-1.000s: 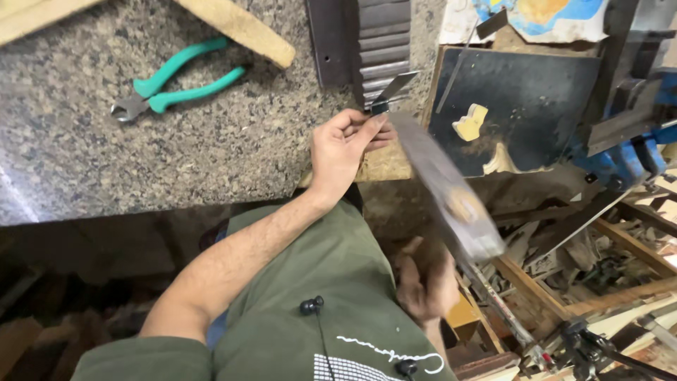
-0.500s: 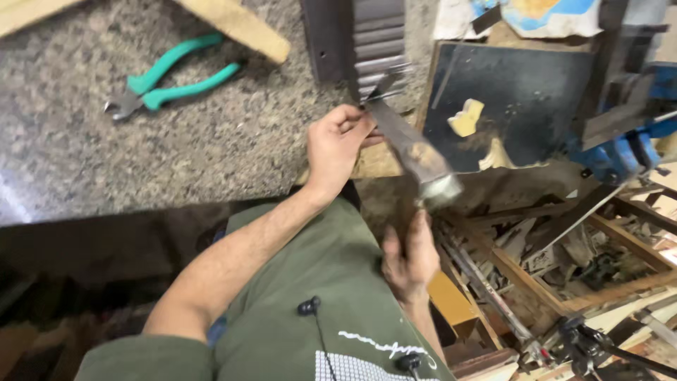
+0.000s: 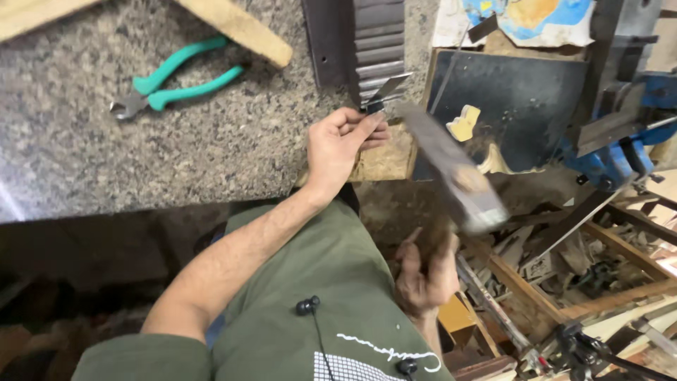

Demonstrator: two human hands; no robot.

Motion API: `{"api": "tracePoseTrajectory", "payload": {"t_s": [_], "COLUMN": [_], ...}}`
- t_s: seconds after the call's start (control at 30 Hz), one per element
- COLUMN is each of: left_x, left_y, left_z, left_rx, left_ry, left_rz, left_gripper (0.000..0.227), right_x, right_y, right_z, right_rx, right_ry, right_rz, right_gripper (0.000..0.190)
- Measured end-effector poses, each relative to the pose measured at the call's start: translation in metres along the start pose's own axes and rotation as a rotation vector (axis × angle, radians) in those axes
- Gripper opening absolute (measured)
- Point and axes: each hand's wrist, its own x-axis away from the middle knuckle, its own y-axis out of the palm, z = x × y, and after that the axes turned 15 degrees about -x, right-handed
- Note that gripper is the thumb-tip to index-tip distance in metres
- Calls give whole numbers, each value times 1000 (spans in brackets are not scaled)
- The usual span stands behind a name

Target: The person uses a bandsaw to cut a metal strip, then repeatedly hammers the cut piece into a metal jig to bend it. The person inspects the bent metal piece and repeats the cutting and hammering process on additional pieces.

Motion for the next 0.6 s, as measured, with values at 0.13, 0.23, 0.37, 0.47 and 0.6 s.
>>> {"api": "tracePoseTrajectory", "payload": {"t_s": [0.13, 0.23, 0.37, 0.47, 0.6], "left_x": [2, -8, 3, -2, -5], "left_y": [0, 6, -9, 0, -1], "left_z": [-6, -5, -5, -2, 0], "left_rx": [-5, 17, -28, -6, -17], "left_ry": [33, 30, -11, 11, -2], "left_rz": [-4, -14, -1, -21, -22], "left_gripper": [15, 15, 14, 15, 16], "right_x": [0, -6, 8, 6, -1], "right_y": [0, -4, -3, -8, -7], "right_z": [-4, -2, -1, 4, 12], "right_rx": [330, 394, 229, 425, -32], "right_ry": [-163, -175, -49, -165, 17], "right_rz": [-79, -127, -7, -109, -14], "right_gripper": [44, 51, 45, 53, 53]}}
